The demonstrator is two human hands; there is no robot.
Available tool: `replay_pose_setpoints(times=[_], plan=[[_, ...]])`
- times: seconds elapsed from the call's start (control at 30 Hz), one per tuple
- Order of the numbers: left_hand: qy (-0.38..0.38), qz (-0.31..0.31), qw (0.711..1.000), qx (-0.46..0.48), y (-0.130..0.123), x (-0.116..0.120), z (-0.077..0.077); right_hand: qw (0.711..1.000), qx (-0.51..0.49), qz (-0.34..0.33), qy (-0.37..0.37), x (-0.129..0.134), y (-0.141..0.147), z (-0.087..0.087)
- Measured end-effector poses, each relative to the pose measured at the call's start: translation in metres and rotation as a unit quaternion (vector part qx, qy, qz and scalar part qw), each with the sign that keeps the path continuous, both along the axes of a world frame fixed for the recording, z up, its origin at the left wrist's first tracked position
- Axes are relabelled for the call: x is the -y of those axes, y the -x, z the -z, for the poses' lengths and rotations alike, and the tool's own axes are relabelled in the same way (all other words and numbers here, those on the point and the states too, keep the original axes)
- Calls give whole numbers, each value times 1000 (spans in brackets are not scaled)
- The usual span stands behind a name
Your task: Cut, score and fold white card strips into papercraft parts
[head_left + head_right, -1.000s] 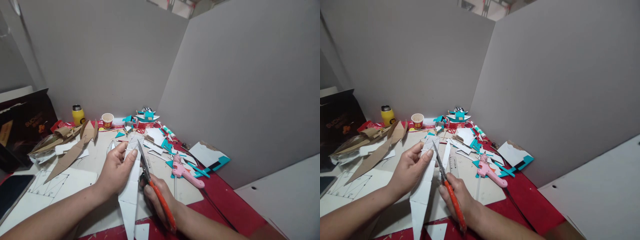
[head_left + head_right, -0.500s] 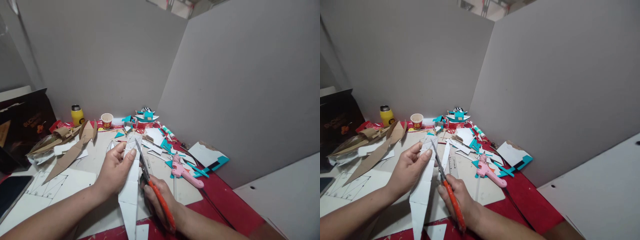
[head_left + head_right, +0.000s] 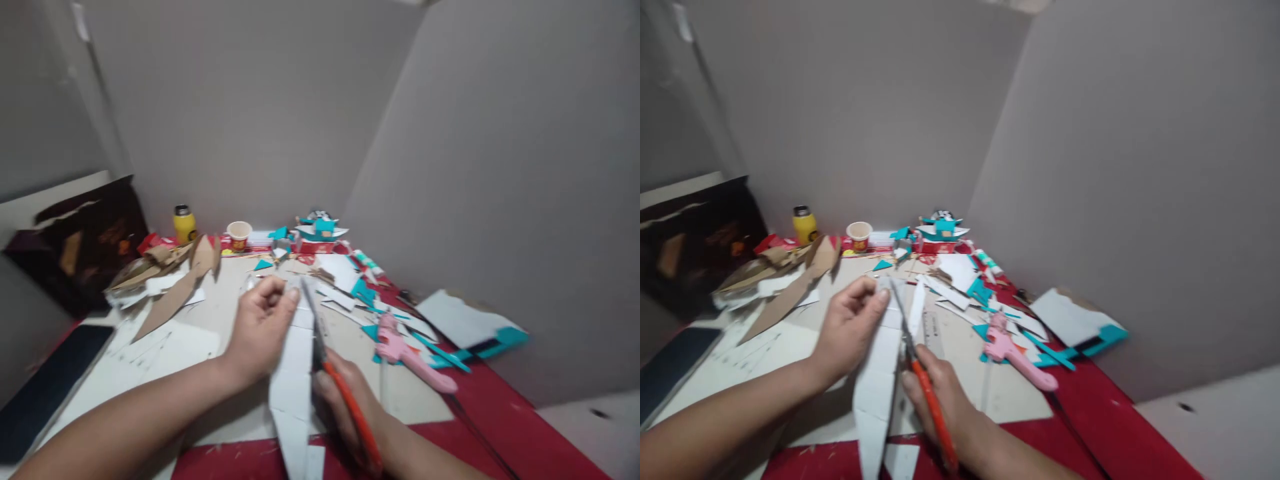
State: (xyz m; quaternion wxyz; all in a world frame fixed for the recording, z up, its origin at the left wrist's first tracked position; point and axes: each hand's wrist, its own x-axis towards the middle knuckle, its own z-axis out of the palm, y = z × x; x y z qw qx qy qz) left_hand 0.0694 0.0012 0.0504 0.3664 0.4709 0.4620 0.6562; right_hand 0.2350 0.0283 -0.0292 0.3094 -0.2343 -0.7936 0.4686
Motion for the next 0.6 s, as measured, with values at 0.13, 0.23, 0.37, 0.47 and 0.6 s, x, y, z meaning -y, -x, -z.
replay_pose_setpoints(times=[0.13, 0.23, 0.37, 0.47, 0.6], plan=[[-7, 33, 998, 60, -5, -1, 8, 1000, -2, 8, 24, -1, 0, 7], [-8, 36, 997, 75, -5, -1, 8, 999, -7, -3, 43, 2, 1, 5], [-2, 27, 997, 66, -5, 1, 4, 999, -7, 9, 49, 6, 2, 1], [-1, 17, 998, 62, -5, 1, 1, 999, -6, 7, 42, 5, 3, -1], [12, 21, 997, 74, -5, 0, -1, 999, -6, 7, 38, 5, 3, -3]])
